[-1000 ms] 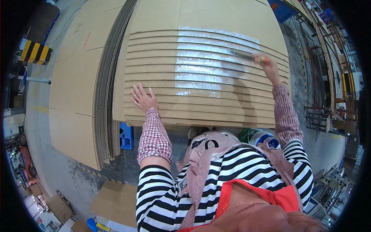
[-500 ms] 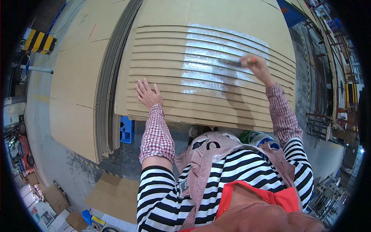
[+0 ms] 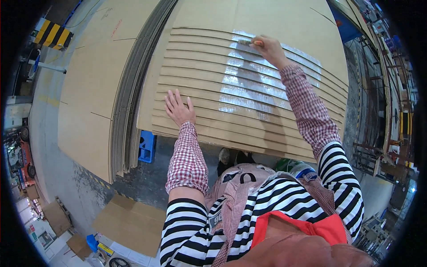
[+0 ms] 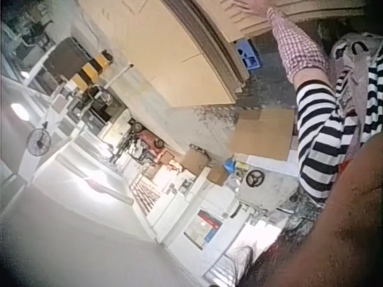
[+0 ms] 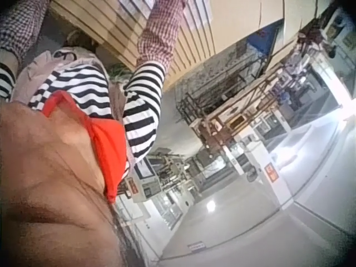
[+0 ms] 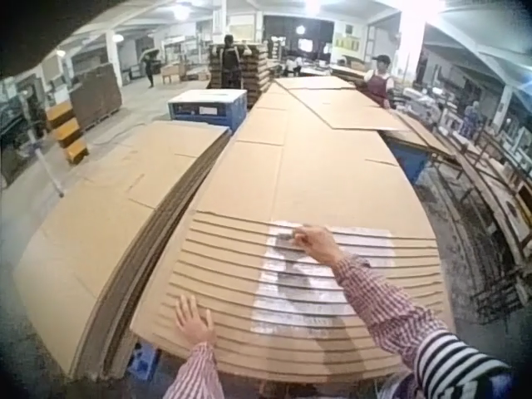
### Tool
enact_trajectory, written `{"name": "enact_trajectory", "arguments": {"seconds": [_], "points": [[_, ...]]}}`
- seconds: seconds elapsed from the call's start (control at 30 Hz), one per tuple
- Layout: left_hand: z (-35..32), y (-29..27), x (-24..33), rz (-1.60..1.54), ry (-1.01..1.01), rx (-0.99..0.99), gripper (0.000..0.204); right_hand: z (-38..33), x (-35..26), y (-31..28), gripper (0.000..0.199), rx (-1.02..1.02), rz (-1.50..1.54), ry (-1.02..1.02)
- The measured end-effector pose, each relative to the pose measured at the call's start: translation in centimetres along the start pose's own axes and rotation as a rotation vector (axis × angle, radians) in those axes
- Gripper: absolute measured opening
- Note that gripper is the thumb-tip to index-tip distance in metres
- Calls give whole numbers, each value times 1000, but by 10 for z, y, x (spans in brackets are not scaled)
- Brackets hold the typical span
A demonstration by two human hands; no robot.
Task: The recorder uses a paintbrush to apply white paint to a stack of corrugated cardboard sheets.
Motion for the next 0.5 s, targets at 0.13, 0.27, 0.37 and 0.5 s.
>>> {"name": "enact_trajectory", "arguments": {"seconds": [0.13,0.27,0.37,0.5], "points": [[1,-3,0,-21,-6,-2,60,11,11,-20,21,155,73,122],[2,-3,0,-14,-13,-28,61,41,15,-4,22,208,40,113],[2,-3,0,-16,-19,-35,62,25,1,20,20,-11,-150,-1],[1,-5,0,-32,-23,-20,59,-7,-7,1,19,-49,155,-25]]}}
Point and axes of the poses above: each hand's wrist, its own z-axis towards the middle knuckle, its own y-axis out of the palm, x = y × z, the point moved 6 cm from there along z, towards the middle knuckle, and after that the axes turned 9 degrees about x, right-handed, at the moved point
